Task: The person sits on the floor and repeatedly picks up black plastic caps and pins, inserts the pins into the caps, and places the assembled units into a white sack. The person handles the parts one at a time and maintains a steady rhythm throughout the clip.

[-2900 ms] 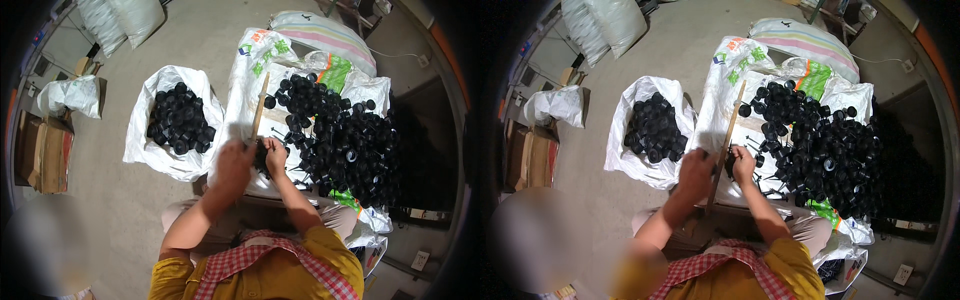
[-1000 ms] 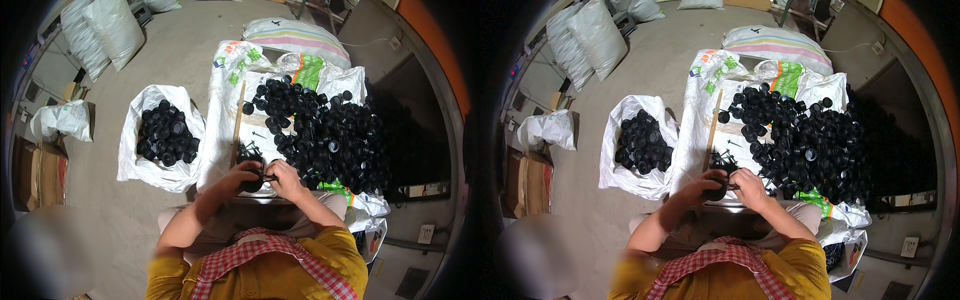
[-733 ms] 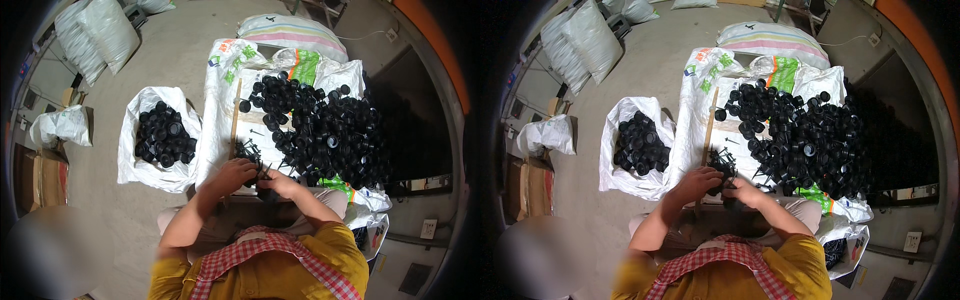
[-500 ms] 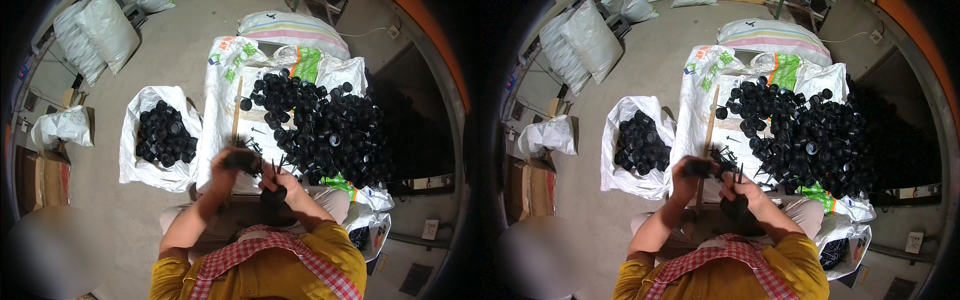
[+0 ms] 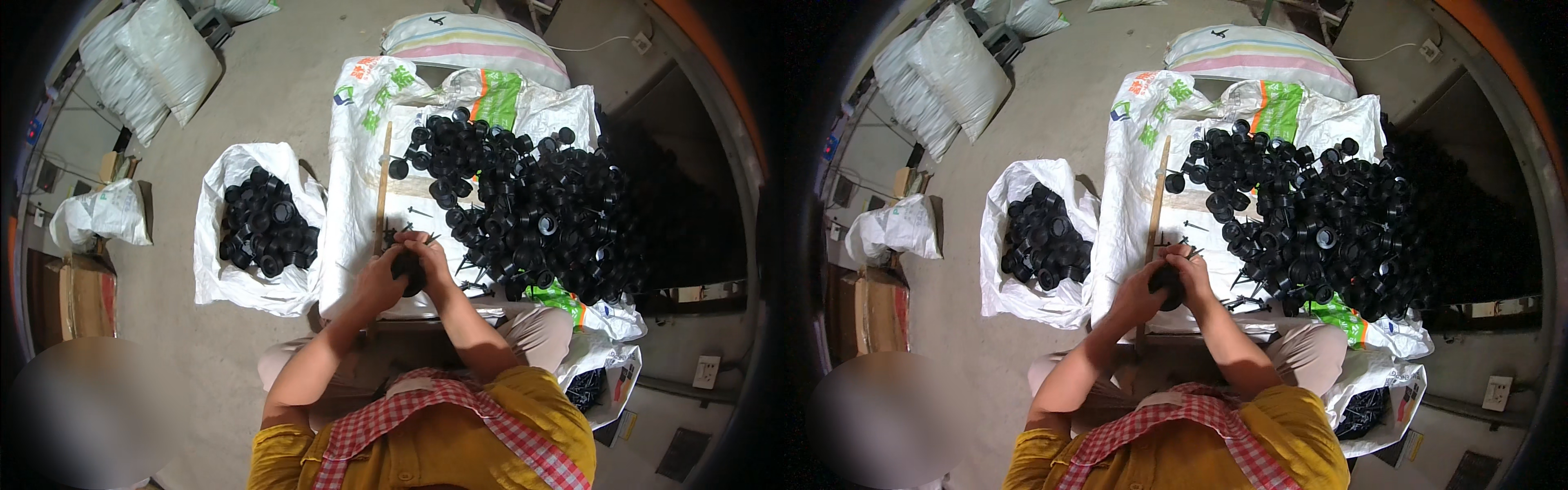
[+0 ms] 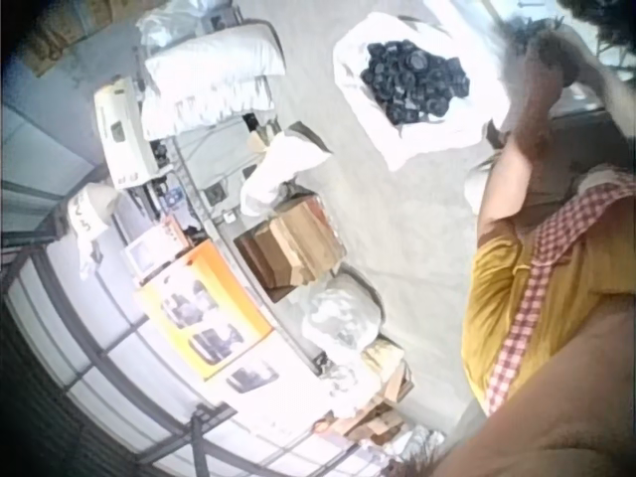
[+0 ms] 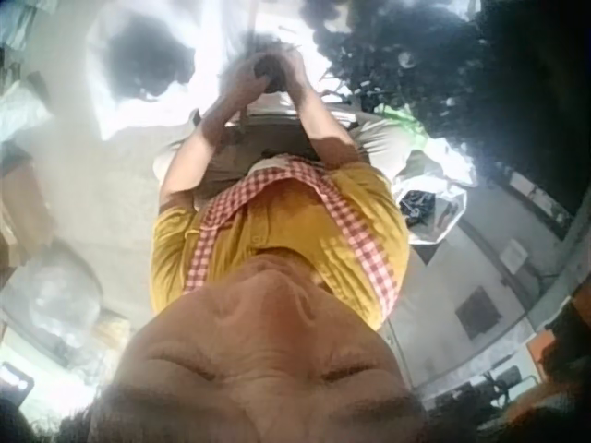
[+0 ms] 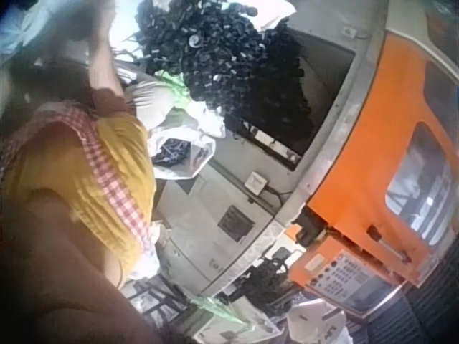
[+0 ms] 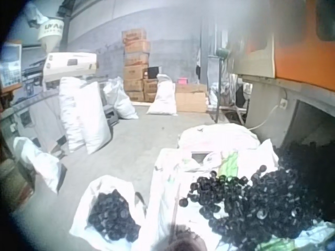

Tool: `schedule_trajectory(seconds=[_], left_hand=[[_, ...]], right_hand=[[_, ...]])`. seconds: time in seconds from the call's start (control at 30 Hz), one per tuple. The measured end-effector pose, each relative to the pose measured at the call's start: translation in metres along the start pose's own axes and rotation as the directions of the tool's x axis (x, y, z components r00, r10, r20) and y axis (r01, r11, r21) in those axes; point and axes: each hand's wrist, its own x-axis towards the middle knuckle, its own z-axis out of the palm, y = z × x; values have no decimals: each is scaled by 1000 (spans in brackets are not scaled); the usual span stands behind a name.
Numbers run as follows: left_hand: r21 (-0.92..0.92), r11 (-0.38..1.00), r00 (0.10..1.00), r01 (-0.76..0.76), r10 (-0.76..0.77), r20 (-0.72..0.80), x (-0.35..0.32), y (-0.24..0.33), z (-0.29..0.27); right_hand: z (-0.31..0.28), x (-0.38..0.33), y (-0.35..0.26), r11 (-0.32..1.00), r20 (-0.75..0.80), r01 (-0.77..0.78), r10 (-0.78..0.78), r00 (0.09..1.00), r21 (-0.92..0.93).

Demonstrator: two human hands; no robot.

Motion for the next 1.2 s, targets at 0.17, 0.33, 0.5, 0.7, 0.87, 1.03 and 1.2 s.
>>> schedule_trajectory(seconds=[0.17, 0.33, 0.5, 0.7, 0.87, 1.03, 1.2], left_hand=[[-407, 908, 990, 103, -53, 133, 7, -13, -15], [347, 904, 934, -252, 321, -159, -20, 24, -25], [580, 774, 795, 256, 173, -581, 12, -10, -107], [537, 785, 794, 310, 96, -600, 13, -20, -122], [514, 857, 921, 26, 179, -345, 18, -3, -81], [176, 945, 939, -277, 305, -159, 19, 0, -37], [-445, 891, 992, -87, 38, -119, 35, -1, 6]], right_hand=[[-4, -2, 18, 734, 107, 361, -370, 923, -576], [-64, 13, 34, 322, -126, 8, -392, 911, -947], [-89, 25, 7, -260, 9, -50, -218, 976, -964], [-190, 62, -58, -567, -153, -429, -468, 870, -703], [-192, 37, -77, -421, -323, -427, -297, 899, -801], [-161, 7, -94, 69, -179, -166, -395, 901, -984], [-49, -47, -95, 819, -181, -64, -49, 982, -570]])
